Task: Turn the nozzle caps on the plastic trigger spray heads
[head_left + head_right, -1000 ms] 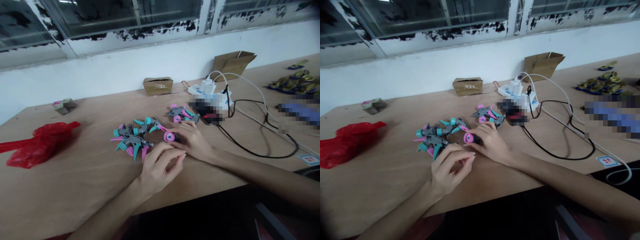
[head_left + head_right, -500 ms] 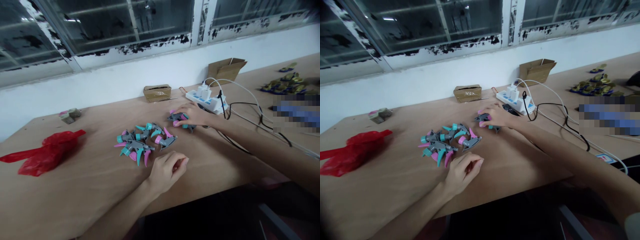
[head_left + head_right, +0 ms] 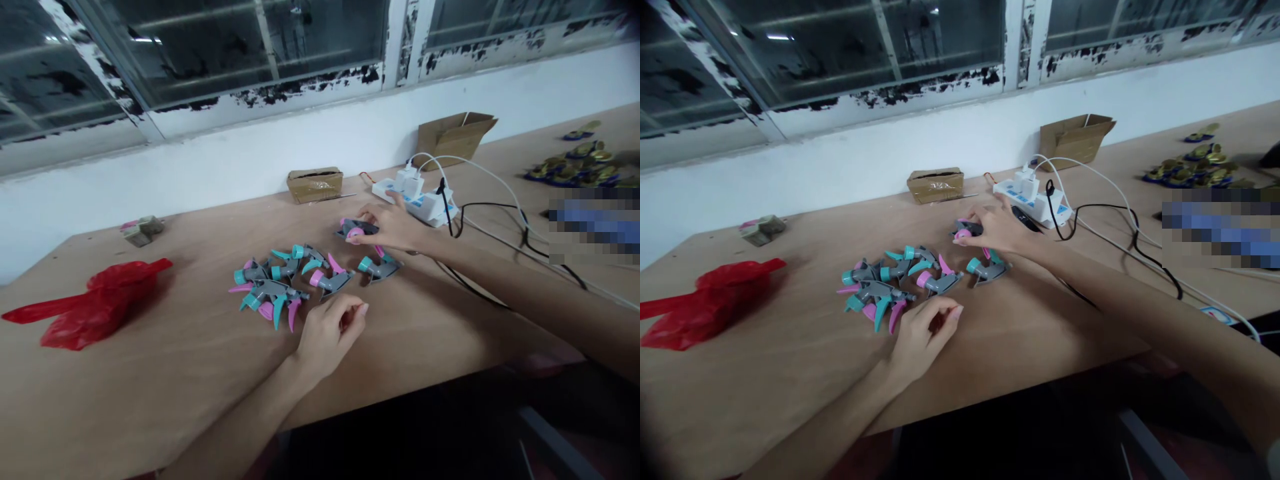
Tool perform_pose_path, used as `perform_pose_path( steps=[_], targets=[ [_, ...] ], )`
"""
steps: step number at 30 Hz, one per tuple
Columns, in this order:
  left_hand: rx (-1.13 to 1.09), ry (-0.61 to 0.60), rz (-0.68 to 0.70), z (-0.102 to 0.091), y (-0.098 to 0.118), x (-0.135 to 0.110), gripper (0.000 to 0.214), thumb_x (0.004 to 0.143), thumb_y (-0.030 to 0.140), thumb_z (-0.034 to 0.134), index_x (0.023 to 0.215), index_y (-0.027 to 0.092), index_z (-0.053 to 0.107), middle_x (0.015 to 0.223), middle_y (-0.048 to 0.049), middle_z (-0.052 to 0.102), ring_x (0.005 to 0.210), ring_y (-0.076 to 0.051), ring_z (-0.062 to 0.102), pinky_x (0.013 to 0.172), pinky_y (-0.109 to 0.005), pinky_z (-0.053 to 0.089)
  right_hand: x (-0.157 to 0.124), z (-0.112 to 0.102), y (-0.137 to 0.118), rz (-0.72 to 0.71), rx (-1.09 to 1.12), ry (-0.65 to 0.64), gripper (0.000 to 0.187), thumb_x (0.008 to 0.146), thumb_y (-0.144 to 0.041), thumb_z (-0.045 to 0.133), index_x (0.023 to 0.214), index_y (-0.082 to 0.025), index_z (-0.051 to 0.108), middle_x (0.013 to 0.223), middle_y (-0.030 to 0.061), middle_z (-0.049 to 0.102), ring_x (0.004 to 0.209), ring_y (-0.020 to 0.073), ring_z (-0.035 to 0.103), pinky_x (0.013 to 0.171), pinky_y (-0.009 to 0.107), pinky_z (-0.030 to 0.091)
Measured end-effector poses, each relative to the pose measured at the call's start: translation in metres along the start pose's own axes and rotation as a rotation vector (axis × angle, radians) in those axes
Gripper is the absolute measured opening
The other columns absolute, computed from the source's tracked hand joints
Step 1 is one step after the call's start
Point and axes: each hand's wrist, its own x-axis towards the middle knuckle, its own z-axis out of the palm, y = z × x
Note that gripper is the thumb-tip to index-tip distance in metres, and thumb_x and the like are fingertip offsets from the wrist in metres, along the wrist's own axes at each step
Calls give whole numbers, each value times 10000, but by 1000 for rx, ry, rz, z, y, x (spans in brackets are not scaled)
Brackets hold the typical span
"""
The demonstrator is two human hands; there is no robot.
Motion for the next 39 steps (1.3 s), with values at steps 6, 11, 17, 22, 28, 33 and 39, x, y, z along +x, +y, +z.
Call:
perform_pose_path(
  steps=[6, 11, 17, 22, 28, 33, 39],
  targets=[
    [30, 17, -87, 4, -3, 1, 167, 824, 264, 537, 972, 185, 537, 782, 0, 563, 589, -90, 542, 531, -208, 489, -38, -41, -15, 6, 110, 8, 541, 681, -641, 568, 982, -192, 582, 833, 51, 670, 799, 215, 617, 867, 397, 374],
    [172, -66, 66, 13, 0, -1, 217, 803, 252, 554, 1009, 186, 554, 1031, -78, 535, 924, -189, 572, 754, -336, 540, -74, -52, -18, 64, 238, -301, 484, 697, -604, 576, 1007, -232, 574, 794, -2, 664, 726, 189, 611, 630, 300, 429],
    [298, -140, 42, 45, 11, 25, 303, 820, 141, 484, 1120, 128, 527, 1059, -115, 528, 997, -246, 534, 848, -419, 499, -91, -72, -30, 304, 397, -287, 378, 767, -553, 528, 958, -234, 597, 820, 12, 671, 723, 178, 615, 615, 294, 447],
    [249, -140, 42, 56, 16, 54, 219, 816, 129, 489, 1017, 118, 575, 991, -100, 568, 951, -240, 555, 837, -404, 495, -88, -69, -33, 417, 507, -226, 435, 775, -584, 495, 963, -199, 570, 744, 29, 668, 677, 175, 611, 574, 286, 444],
    [-139, -2, -112, 19, 17, 38, 261, 793, 141, 560, 1050, 178, 537, 983, -59, 601, 847, -155, 610, 688, -289, 548, -93, -30, -31, 399, 497, -280, 436, 795, -591, 457, 924, -189, 564, 620, -9, 600, 545, 128, 549, 477, 249, 380],
    [-234, -15, -136, 4, 15, 21, 272, 774, 176, 617, 1040, 202, 564, 1000, -40, 626, 844, -140, 615, 689, -273, 552, -89, -24, -49, 244, 526, -353, 366, 842, -545, 419, 871, -217, 576, 677, -22, 619, 618, 121, 572, 545, 247, 398],
    [-259, -18, -163, 1, 5, 8, 166, 767, 163, 635, 930, 195, 626, 905, -28, 651, 779, -136, 629, 659, -268, 560, -76, -33, -56, 123, 814, -687, 305, 786, -471, 554, 946, -212, 584, 744, -20, 642, 646, 112, 590, 545, 222, 436]
  ],
)
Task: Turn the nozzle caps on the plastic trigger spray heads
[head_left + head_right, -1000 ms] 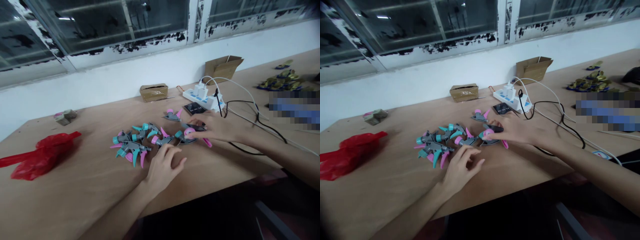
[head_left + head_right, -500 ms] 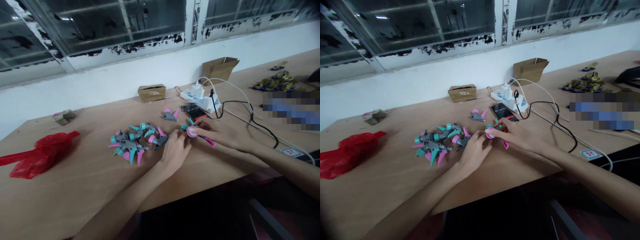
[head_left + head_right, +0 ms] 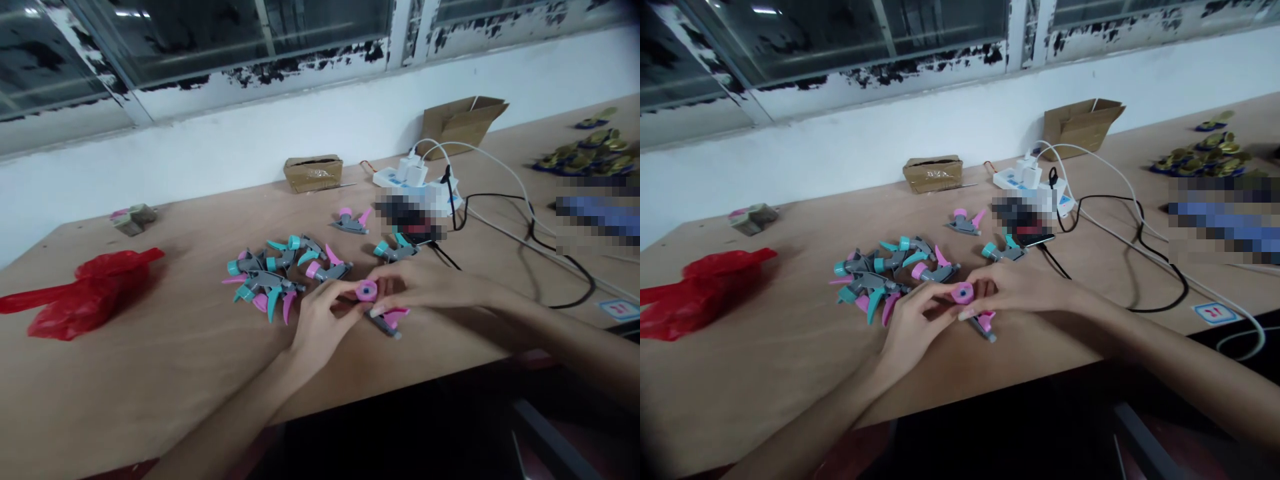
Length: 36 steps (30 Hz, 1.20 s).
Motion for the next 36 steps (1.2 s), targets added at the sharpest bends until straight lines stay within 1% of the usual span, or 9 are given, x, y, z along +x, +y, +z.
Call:
perform_pose_path(
  steps=[5, 10, 13, 16, 18, 22, 26, 33, 36],
  targets=[
    [-2, 69, -26, -3, -6, -4, 140, 756, 193, 657, 896, 188, 649, 894, -26, 673, 826, -152, 645, 722, -274, 560, 12, 6, 10, -59, 128, 122, 316, 691, -422, 664, 895, -188, 602, 816, 4, 630, 714, 127, 586, 626, 251, 465],
    [0, -108, -15, -14, -7, 0, 225, 847, 191, 546, 1048, 229, 639, 1075, 4, 672, 988, -147, 621, 894, -275, 495, 17, 13, 21, -172, -44, 314, 319, 628, -434, 717, 789, -171, 632, 821, 17, 613, 757, 144, 575, 689, 285, 437],
    [4, -137, -21, -19, -4, 2, 235, 873, 196, 502, 1065, 236, 634, 1096, 11, 664, 1016, -145, 607, 900, -273, 488, 15, 17, 23, -206, -135, 369, 306, 644, -436, 709, 806, -187, 636, 810, 9, 633, 764, 146, 575, 783, 327, 405],
    [3, -128, -80, -21, 3, 4, 178, 840, 226, 556, 994, 213, 645, 1021, -1, 682, 930, -141, 629, 815, -255, 520, 11, 19, 18, -185, -237, 395, 261, 677, -436, 687, 824, -225, 644, 809, -18, 662, 829, 158, 585, 987, 438, 221],
    [-18, -150, -127, -23, 9, 5, 151, 820, 236, 582, 958, 199, 630, 974, -3, 679, 880, -132, 631, 761, -237, 530, 8, 17, 12, -172, -303, 385, 263, 675, -451, 684, 841, -249, 654, 816, -31, 673, 863, 167, 588, 1022, 463, 117],
    [-26, -235, -174, -28, 16, 7, 137, 809, 224, 584, 945, 204, 591, 938, 7, 657, 858, -119, 619, 738, -226, 529, 6, 9, -4, -247, -483, 321, 224, 708, -439, 659, 850, -267, 670, 746, -36, 667, 820, 160, 581, 980, 429, 181],
    [36, -285, -182, -32, 11, 6, 190, 743, 187, 640, 917, 202, 566, 936, 7, 629, 834, -122, 614, 694, -221, 528, 12, 7, -12, -321, -546, 124, 168, 769, -389, 607, 766, -234, 670, 636, -41, 621, 626, 106, 524, 770, 318, 342],
    [45, -389, -209, -34, 1, 0, 218, 706, 149, 655, 870, 195, 519, 914, 3, 589, 716, -105, 607, 615, -213, 513, 24, 21, -2, -296, -321, 36, 272, 652, -400, 714, 807, -182, 671, 742, -10, 609, 654, 92, 528, 577, 216, 382],
    [64, -387, -197, -31, -1, -2, 221, 707, 159, 648, 874, 201, 510, 903, 9, 566, 680, -95, 592, 596, -213, 499, 24, 26, 7, -300, -245, 92, 292, 628, -398, 732, 803, -173, 667, 735, -12, 580, 631, 79, 509, 565, 203, 386]
  ],
)
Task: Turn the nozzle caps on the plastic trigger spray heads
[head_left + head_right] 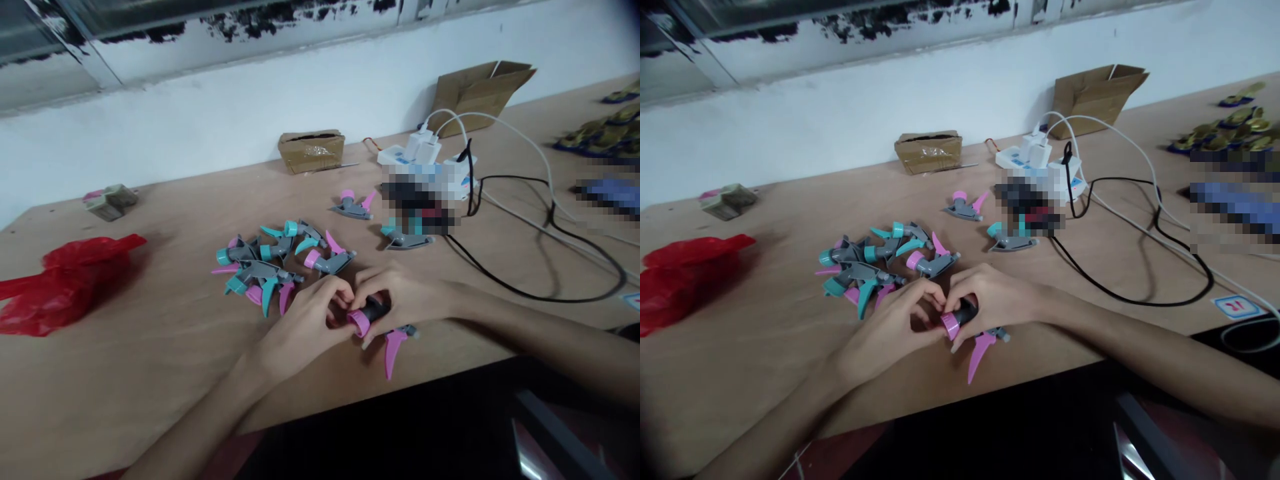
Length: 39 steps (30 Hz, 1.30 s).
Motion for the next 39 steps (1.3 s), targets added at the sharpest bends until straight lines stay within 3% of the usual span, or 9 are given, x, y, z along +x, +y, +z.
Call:
perform_pose_path(
  steps=[4, 11, 18, 22, 25, 29, 32, 36, 39],
  targets=[
    [-38, 13, 20, 7, -5, 2, 230, 715, 163, 619, 902, 204, 491, 905, 8, 553, 681, -94, 572, 584, -210, 485, -4, 7, 7, -48, 38, 112, 315, 595, -405, 753, 777, -166, 660, 698, -21, 547, 593, 69, 486, 540, 194, 376],
    [-19, 85, 73, 14, -8, 2, 255, 708, 161, 615, 923, 206, 486, 897, 10, 549, 642, -80, 548, 564, -207, 476, -6, 10, 13, -56, 68, 161, 323, 584, -382, 764, 791, -165, 644, 715, -29, 529, 600, 64, 479, 551, 191, 377],
    [71, 195, 142, 16, -6, 2, 269, 695, 72, 568, 926, 198, 513, 906, -7, 574, 723, -108, 567, 598, -220, 483, -4, 8, 14, -66, -12, 213, 280, 634, -386, 726, 739, -159, 601, 705, -23, 521, 614, 75, 475, 549, 198, 366],
    [84, 285, 100, 19, -7, 0, 231, 701, 80, 576, 890, 194, 508, 862, 3, 577, 713, -108, 567, 630, -231, 490, -3, 11, 14, -39, -61, 296, 260, 643, -370, 719, 723, -160, 590, 677, -31, 517, 588, 71, 462, 541, 200, 351],
    [215, 388, 75, 21, -5, -1, 134, 711, 116, 582, 798, 186, 509, 842, -7, 563, 720, -128, 557, 641, -264, 487, -3, 14, 13, -22, -120, 362, 246, 651, -363, 709, 704, -162, 578, 633, -43, 494, 558, 69, 422, 521, 203, 327],
    [459, 402, 109, 23, -2, -3, 64, 750, 122, 545, 743, 186, 553, 781, -12, 584, 761, -171, 539, 683, -313, 451, -2, 16, 12, -22, -149, 396, 219, 660, -331, 699, 690, -160, 566, 630, -43, 478, 558, 69, 410, 518, 206, 316],
    [511, 432, 153, 20, -2, -4, 91, 783, 127, 519, 742, 181, 579, 757, -13, 592, 757, -168, 525, 683, -303, 436, -1, 15, 12, -7, -142, 421, 210, 672, -323, 696, 682, -155, 570, 633, -36, 489, 564, 72, 420, 520, 211, 319],
    [472, 537, 105, 5, -2, -3, 67, 778, 151, 544, 742, 181, 590, 763, -13, 593, 760, -167, 519, 684, -296, 431, -1, 13, 13, 52, -88, 460, 289, 631, -389, 734, 712, -144, 605, 626, -35, 488, 525, 66, 389, 496, 217, 313],
    [225, 534, 25, -3, 0, -2, 76, 790, 153, 540, 753, 188, 596, 765, 6, 584, 674, -123, 518, 576, -236, 416, -1, 11, 13, 80, -45, 483, 347, 607, -421, 745, 770, -139, 626, 655, -20, 527, 543, 74, 417, 510, 221, 339]
  ],
)
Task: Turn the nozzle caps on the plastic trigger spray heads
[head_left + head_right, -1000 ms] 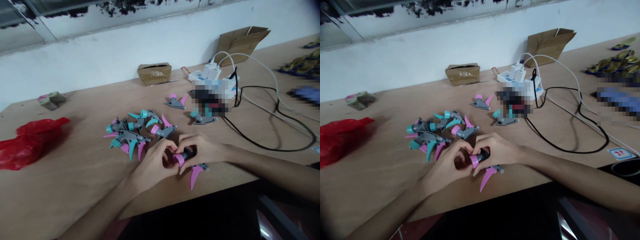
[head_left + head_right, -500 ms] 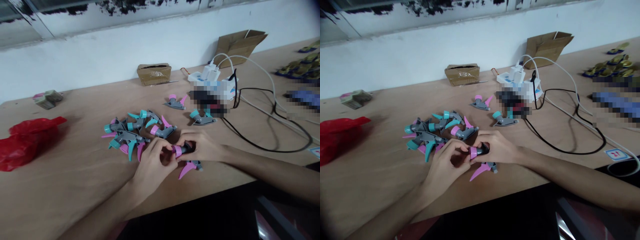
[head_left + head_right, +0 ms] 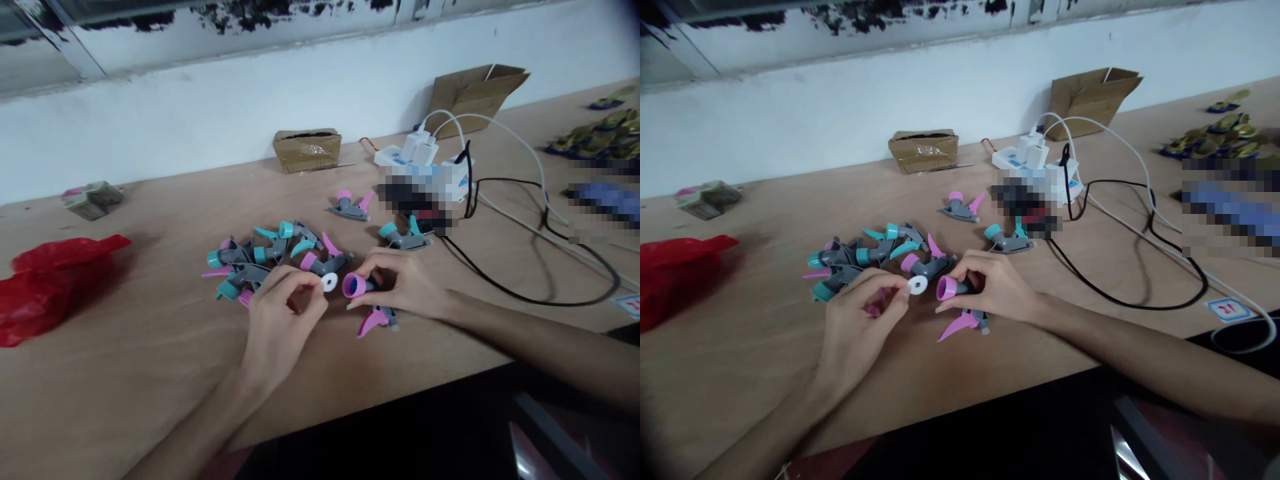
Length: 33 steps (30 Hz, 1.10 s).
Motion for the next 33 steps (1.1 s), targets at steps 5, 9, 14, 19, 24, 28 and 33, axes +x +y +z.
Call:
perform_pose_path(
  steps=[5, 9, 14, 19, 24, 28, 33],
  targets=[
    [-343, -245, -161, 0, 4, 1, 136, 850, 271, 506, 818, 197, 616, 774, 10, 589, 593, -92, 499, 521, -211, 406, 1, 0, -1, -90, 96, -28, 353, 642, -390, 729, 906, -174, 637, 793, 18, 629, 676, 110, 538, 603, 240, 423],
    [-318, -259, -207, 0, 1, 2, 133, 839, 249, 518, 796, 192, 630, 725, 14, 587, 599, -98, 489, 527, -213, 390, 0, 1, -1, -140, 108, -1, 368, 639, -358, 738, 948, -181, 643, 820, 31, 654, 721, 128, 572, 643, 265, 458],
    [-252, -233, -133, 1, 1, 0, 138, 824, 270, 548, 740, 186, 619, 647, 24, 535, 589, -101, 469, 526, -215, 366, 0, 1, 0, -209, 127, -17, 371, 658, -337, 728, 987, -193, 639, 873, 44, 667, 785, 141, 591, 685, 287, 480],
    [-246, -213, -102, 5, 1, -3, 115, 820, 277, 562, 762, 188, 606, 688, 19, 533, 619, -101, 494, 542, -211, 392, 1, 1, 1, -223, 120, -31, 386, 649, -326, 736, 995, -189, 636, 874, 43, 668, 788, 137, 589, 694, 288, 478],
    [-185, -96, -49, 5, 2, -3, 65, 795, 252, 595, 785, 189, 608, 732, 9, 549, 636, -98, 517, 539, -202, 421, 1, 0, 0, -227, 104, -9, 371, 652, -330, 733, 983, -191, 639, 847, 39, 669, 755, 135, 583, 666, 284, 470],
    [-148, -54, 34, 5, 5, -3, 39, 786, 222, 609, 802, 200, 637, 701, 18, 540, 577, -76, 503, 503, -182, 419, 0, 0, 0, -226, 67, -4, 365, 650, -344, 734, 972, -201, 642, 842, 34, 673, 753, 140, 585, 676, 293, 460],
    [-137, 3, 120, 6, 7, -3, 55, 792, 168, 606, 798, 202, 648, 737, 14, 544, 581, -64, 497, 528, -177, 435, 0, 1, 2, -239, 22, 22, 344, 651, -365, 732, 944, -210, 642, 843, 31, 681, 760, 151, 596, 711, 324, 442]
  ],
)
